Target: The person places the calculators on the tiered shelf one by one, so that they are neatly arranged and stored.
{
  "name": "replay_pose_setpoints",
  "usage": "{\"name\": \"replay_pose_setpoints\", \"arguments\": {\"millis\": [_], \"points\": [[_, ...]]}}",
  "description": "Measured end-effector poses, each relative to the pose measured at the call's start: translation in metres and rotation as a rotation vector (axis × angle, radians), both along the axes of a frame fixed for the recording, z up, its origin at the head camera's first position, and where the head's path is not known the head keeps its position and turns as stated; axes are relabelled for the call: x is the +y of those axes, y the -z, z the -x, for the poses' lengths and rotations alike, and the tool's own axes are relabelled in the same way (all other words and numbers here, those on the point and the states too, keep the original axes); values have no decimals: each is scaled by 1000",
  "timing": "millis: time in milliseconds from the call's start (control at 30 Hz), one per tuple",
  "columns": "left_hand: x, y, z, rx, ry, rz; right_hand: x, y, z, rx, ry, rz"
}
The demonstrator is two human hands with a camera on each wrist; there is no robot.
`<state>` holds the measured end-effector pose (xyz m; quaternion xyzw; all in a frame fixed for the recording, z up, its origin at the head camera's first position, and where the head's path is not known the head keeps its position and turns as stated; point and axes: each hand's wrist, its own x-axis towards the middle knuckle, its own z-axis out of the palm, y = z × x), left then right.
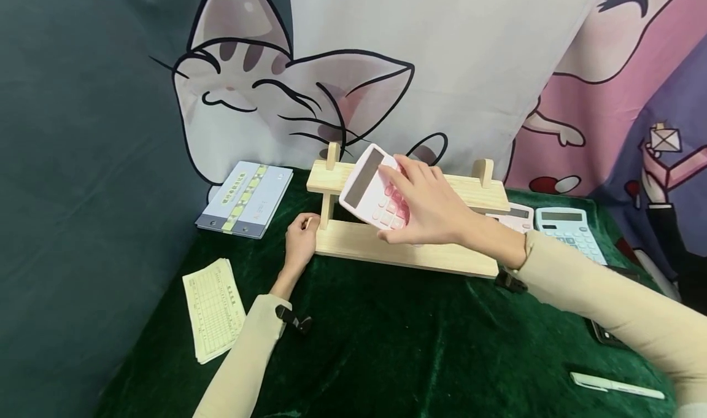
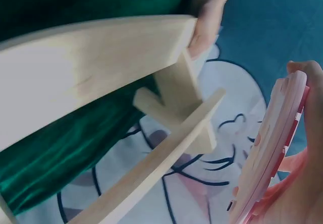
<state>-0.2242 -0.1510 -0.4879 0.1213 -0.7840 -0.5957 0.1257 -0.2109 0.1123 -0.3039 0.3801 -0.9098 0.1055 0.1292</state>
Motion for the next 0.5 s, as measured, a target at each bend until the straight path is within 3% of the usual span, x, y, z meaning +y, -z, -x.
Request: {"name": "replay_pose_setpoints", "arguments": {"millis": [200,500], "points": [[0,0,1,-6,5,3,-5,4,23,-43,65,-1],[1,1,1,-1,-7,3,-26,10,47,-201,231,-14]]}}
